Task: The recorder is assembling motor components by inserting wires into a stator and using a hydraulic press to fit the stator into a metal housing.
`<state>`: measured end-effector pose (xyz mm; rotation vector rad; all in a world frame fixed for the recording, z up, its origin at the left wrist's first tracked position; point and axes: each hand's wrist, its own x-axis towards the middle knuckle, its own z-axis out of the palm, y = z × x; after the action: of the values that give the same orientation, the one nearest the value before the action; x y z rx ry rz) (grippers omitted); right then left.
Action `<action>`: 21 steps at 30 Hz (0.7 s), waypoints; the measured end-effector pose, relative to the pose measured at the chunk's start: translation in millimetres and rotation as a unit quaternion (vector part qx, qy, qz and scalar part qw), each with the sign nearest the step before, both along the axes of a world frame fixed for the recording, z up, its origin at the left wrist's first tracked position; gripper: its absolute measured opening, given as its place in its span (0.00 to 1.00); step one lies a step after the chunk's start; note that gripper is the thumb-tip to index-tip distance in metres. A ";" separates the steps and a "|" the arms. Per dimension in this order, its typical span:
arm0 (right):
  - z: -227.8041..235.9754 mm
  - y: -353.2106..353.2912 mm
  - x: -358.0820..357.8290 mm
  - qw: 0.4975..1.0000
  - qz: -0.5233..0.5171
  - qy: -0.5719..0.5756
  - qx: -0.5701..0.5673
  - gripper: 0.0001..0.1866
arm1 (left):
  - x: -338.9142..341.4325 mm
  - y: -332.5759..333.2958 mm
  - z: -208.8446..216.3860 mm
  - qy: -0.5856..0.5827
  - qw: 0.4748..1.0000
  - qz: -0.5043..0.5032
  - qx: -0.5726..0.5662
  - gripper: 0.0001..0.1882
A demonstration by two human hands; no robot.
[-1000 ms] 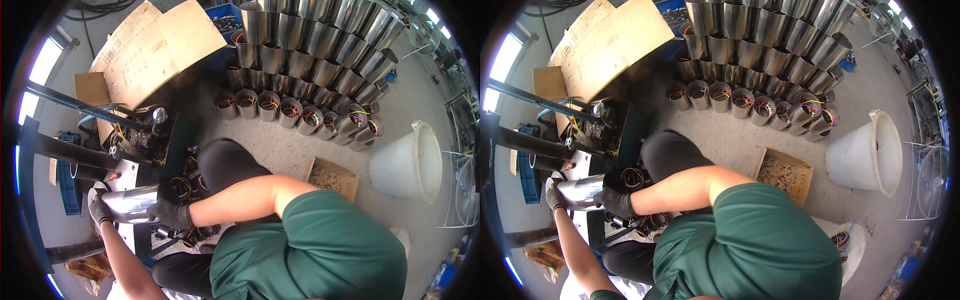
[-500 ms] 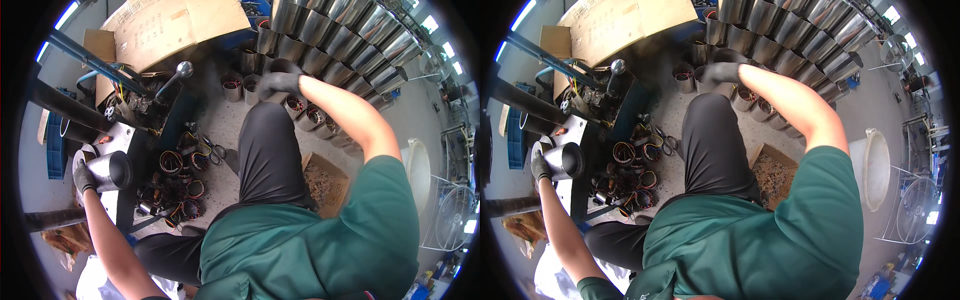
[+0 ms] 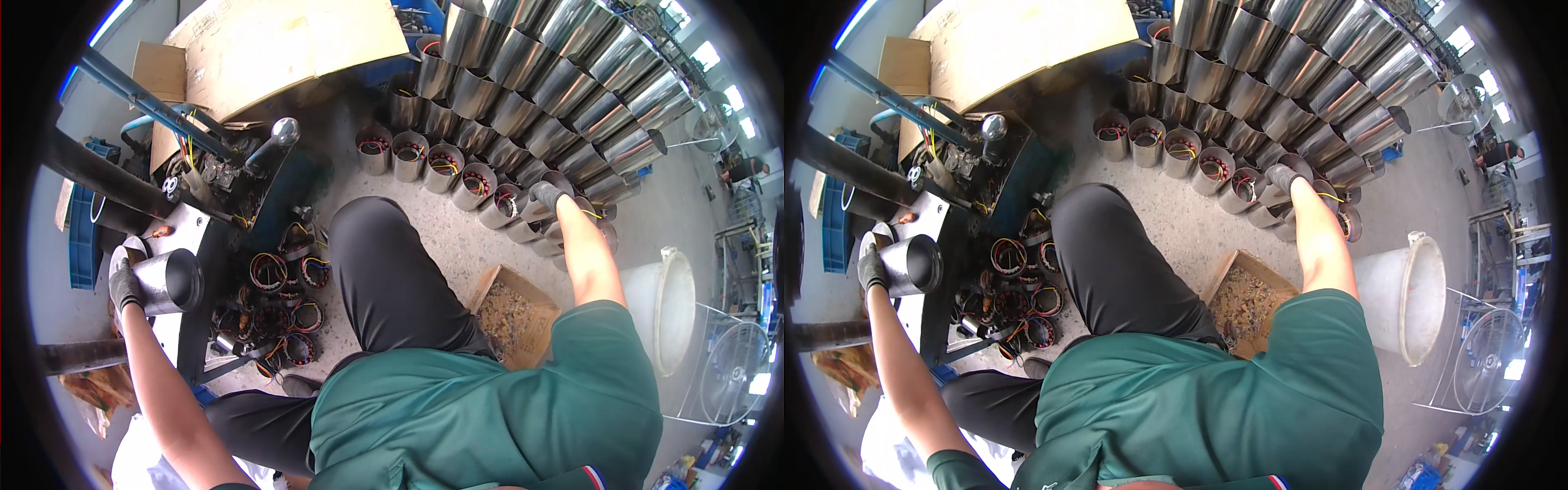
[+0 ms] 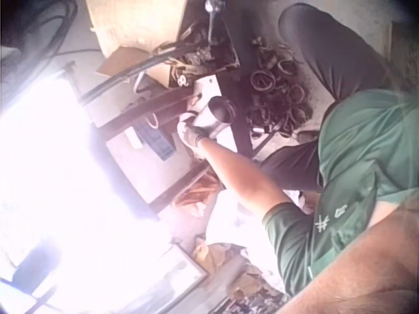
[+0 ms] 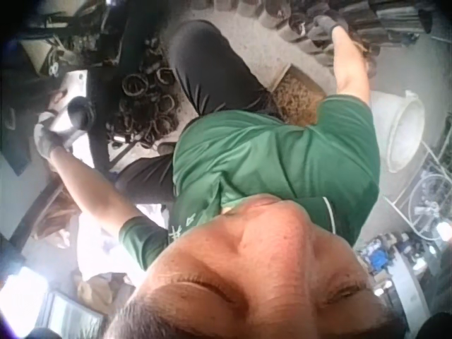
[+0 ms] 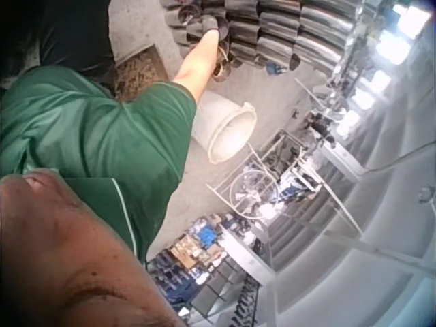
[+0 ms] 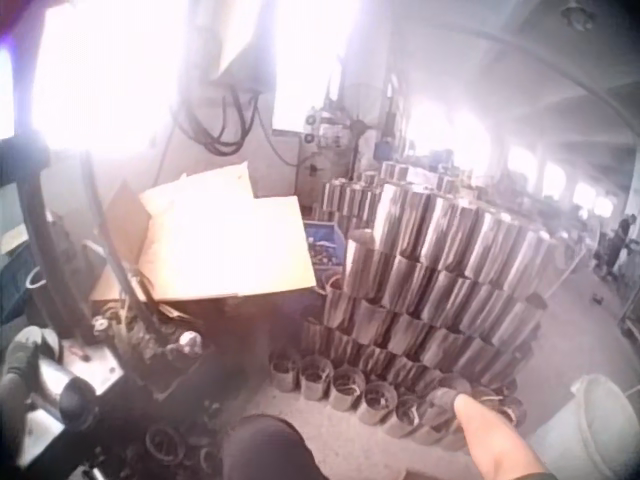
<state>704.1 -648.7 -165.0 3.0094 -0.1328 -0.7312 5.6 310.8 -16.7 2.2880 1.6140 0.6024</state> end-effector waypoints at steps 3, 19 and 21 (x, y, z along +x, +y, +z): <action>16.9 118.9 -62.2 0.992 0.129 0.011 0.003 0.27 | -77.9 -12.1 43.1 0.134 0.985 0.112 -0.001 0.40; 151.6 178.9 -178.0 0.847 0.350 -0.192 0.351 0.15 | -22.8 -152.5 49.4 -0.352 0.890 -0.015 0.289 0.15; 180.5 228.1 -202.2 0.786 0.406 -0.120 0.450 0.14 | -35.3 -196.9 46.2 -0.499 0.861 0.049 0.084 0.19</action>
<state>501.9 -420.6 15.5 3.3055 1.8742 -0.3214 -29.7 113.9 29.4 1.4747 1.1382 1.6488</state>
